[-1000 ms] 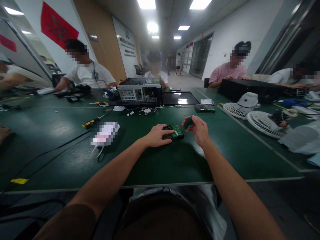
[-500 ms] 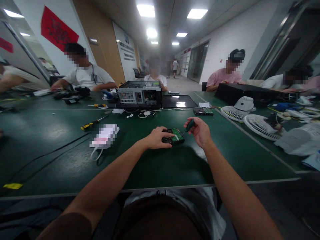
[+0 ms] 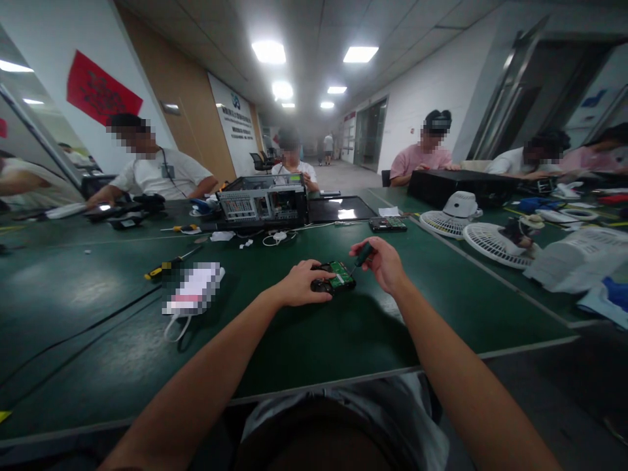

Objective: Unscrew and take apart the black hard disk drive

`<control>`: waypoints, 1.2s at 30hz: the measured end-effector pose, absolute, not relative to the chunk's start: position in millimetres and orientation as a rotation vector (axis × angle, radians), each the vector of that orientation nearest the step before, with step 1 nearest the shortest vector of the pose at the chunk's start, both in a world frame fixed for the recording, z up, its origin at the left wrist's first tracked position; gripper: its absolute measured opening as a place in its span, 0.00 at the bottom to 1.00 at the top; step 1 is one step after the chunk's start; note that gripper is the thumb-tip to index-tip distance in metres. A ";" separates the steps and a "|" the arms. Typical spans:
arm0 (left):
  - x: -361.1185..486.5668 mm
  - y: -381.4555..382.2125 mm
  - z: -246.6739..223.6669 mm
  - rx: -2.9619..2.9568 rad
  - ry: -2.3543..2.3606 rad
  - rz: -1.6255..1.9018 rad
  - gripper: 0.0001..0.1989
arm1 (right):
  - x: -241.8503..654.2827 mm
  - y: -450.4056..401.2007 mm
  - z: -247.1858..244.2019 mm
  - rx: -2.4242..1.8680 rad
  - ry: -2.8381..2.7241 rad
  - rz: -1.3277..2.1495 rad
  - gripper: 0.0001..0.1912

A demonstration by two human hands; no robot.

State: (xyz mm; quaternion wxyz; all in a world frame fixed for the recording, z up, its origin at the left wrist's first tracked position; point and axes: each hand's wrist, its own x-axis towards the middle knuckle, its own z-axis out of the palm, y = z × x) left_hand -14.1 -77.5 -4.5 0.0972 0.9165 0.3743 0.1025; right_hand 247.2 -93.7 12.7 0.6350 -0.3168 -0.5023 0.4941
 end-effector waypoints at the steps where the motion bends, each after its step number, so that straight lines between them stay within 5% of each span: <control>1: -14.2 -77.4 -4.9 2.714 1.107 0.308 0.33 | 246.9 -94.2 12.9 -0.719 -1.150 1.137 0.15; 36: -15.2 -77.0 -7.3 2.696 1.086 0.322 0.33 | 238.6 -103.8 18.3 -0.749 -1.250 1.161 0.18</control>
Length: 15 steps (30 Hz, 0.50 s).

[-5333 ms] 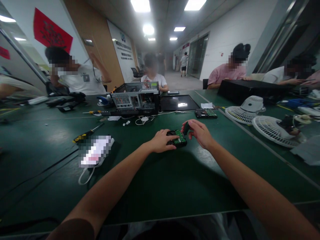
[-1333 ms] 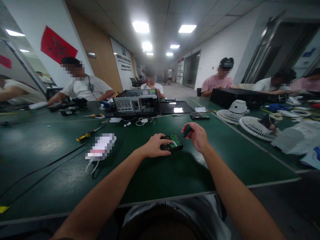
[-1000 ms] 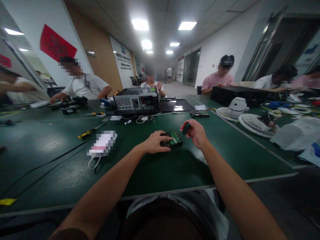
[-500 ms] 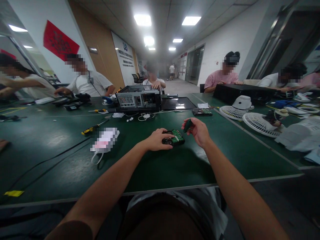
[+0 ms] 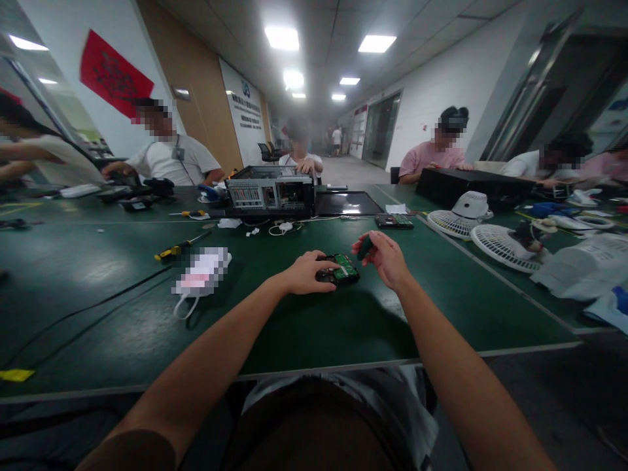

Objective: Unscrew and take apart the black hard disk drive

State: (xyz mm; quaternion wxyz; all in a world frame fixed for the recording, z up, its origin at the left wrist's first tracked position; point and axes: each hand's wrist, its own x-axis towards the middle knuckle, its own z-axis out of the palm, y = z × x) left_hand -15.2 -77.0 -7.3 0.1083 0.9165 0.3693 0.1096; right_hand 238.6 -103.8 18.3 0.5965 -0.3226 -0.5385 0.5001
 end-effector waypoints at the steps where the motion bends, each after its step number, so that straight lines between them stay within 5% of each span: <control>1: -15.3 -77.0 -7.2 2.695 1.088 0.324 0.33 | 238.3 -103.2 18.1 -0.746 -1.244 1.175 0.19; 15: -16.3 -77.4 -4.7 2.681 1.088 0.302 0.33 | 240.5 -100.8 16.2 -0.752 -1.316 1.104 0.18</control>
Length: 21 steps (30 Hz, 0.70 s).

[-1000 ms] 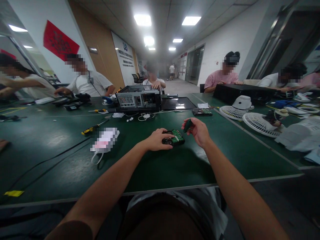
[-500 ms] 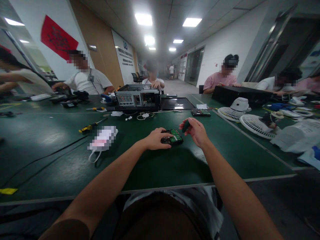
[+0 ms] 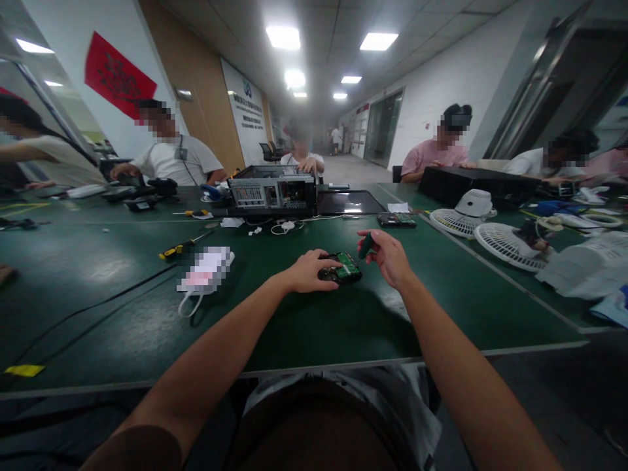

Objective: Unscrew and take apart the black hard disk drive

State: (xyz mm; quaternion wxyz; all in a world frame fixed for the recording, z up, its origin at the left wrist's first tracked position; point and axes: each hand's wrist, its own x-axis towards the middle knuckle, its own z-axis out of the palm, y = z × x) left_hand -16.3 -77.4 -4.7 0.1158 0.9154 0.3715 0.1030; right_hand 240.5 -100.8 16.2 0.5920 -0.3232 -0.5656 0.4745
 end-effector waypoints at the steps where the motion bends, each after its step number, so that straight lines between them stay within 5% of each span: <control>1: -16.4 -77.4 -4.8 2.683 1.088 0.306 0.33 | 240.7 -100.7 16.3 -0.758 -1.318 1.098 0.18; 21: -15.9 -78.1 -2.5 2.656 1.094 0.281 0.34 | 237.5 -100.6 17.6 -0.737 -1.200 1.204 0.21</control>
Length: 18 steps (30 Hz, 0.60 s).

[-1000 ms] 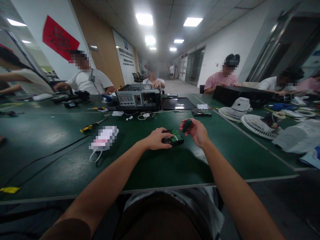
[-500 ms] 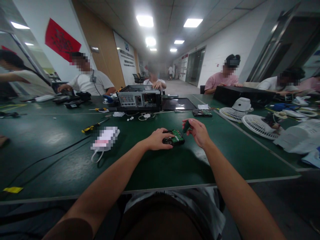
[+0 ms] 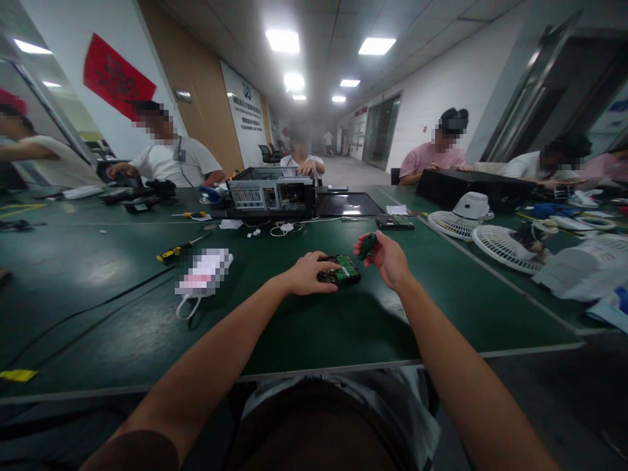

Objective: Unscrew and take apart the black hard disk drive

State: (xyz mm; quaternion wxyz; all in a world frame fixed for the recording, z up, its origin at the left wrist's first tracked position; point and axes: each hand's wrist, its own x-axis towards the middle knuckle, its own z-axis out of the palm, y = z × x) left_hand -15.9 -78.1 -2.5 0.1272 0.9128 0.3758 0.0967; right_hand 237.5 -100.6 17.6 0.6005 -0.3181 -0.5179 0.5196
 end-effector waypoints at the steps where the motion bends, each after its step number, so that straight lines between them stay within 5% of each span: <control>1: -16.0 -77.7 -2.4 2.654 1.093 0.275 0.34 | 237.5 -100.5 17.7 -0.746 -1.201 1.195 0.21; 18: -16.1 -80.4 -0.6 2.659 1.098 0.280 0.34 | 242.3 -101.3 17.0 -0.799 -1.339 1.050 0.18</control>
